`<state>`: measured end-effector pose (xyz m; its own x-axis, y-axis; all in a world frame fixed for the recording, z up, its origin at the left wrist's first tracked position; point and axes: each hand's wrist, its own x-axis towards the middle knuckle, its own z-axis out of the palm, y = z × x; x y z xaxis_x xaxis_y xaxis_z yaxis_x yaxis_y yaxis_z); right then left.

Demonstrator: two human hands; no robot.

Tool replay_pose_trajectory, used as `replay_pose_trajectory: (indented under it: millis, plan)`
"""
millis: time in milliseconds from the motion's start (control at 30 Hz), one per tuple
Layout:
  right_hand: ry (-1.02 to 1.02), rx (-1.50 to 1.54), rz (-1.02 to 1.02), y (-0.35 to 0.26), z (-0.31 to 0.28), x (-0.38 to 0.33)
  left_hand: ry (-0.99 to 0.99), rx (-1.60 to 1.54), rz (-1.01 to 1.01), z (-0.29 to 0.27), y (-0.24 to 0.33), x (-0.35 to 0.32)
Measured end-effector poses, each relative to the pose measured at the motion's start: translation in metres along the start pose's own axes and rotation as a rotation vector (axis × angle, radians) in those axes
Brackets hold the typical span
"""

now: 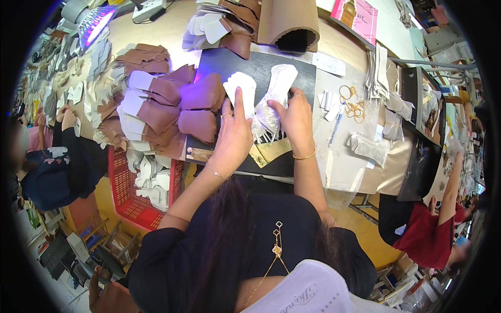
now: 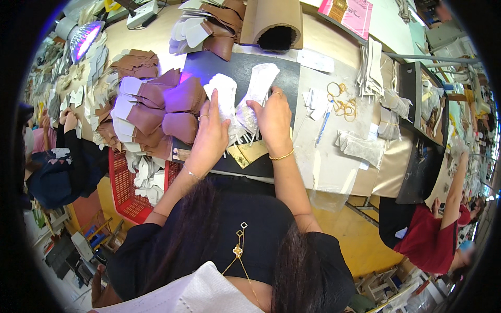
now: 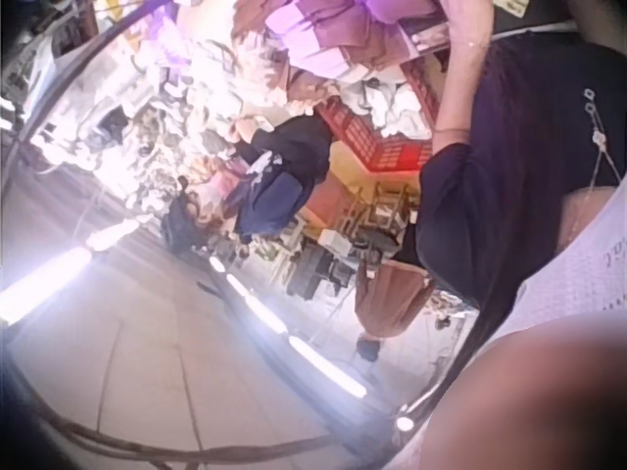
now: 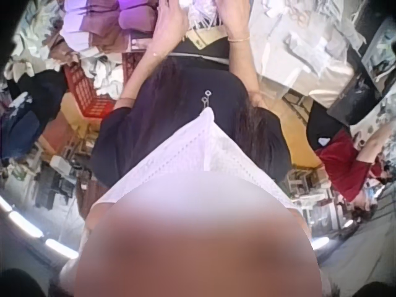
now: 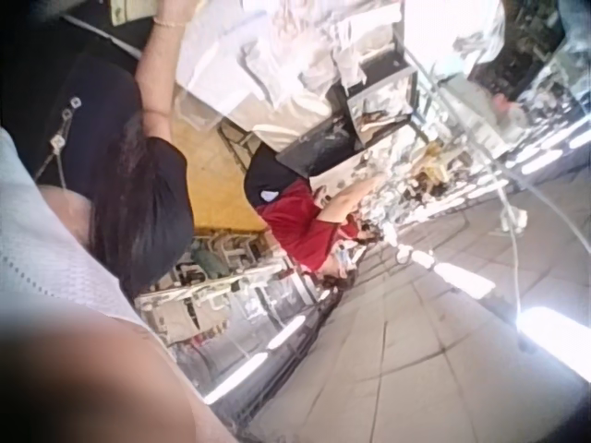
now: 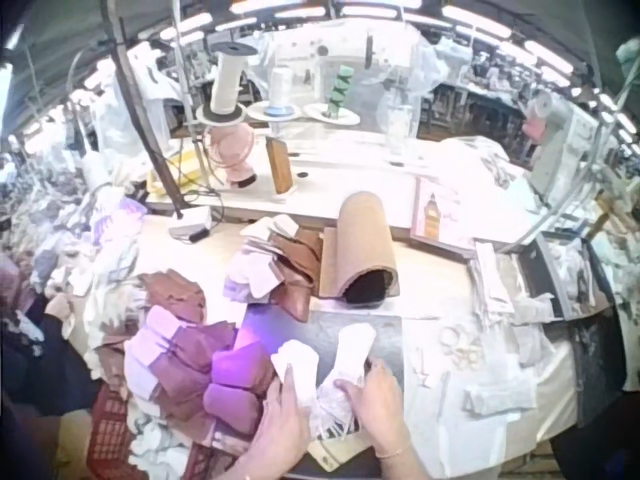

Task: The person uses a pen and a small template to mark multiple white fabric pieces on a table. They repeatedly pick up a piece, place the template, trace or mark, then set the piece aside. The person also handles a bundle of similar fabric pieces, separating and restacking them.

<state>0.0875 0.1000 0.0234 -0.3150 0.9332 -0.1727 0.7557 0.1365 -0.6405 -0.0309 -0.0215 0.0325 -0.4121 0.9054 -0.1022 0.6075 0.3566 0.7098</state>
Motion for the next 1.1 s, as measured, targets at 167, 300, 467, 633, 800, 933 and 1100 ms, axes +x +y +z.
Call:
replay_pose_trajectory:
  millis: [167, 300, 467, 633, 800, 933, 1100]
  plan:
    - [0.037, -0.025, -0.113, 0.003, 0.011, -0.004, 0.038, 0.117, -0.018, 0.011, -0.005, 0.003]
    - [0.110, -0.005, -0.166, 0.001, -0.006, -0.002, 0.028, 0.113, -0.042, 0.016, -0.003, 0.009]
    - [0.040, -0.102, -0.131, -0.004, -0.065, 0.006, -0.032, 0.030, -0.140, 0.009, 0.000, 0.018]
    - [0.100, -0.456, -0.314, -0.006, -0.049, 0.011, -0.079, 0.047, -0.175, 0.010, 0.006, 0.019]
    - [0.006, -0.374, -0.288, 0.012, -0.042, 0.023, -0.032, -0.056, -0.177, 0.008, 0.004, 0.018]
    - [-0.135, 0.175, -0.138, 0.021, -0.071, 0.018, -0.056, 0.032, -0.220, 0.009, 0.002, 0.024]
    - [-0.447, 1.070, -0.041, 0.025, -0.067, -0.024, 0.019, -0.335, -0.121, 0.021, 0.001, 0.028]
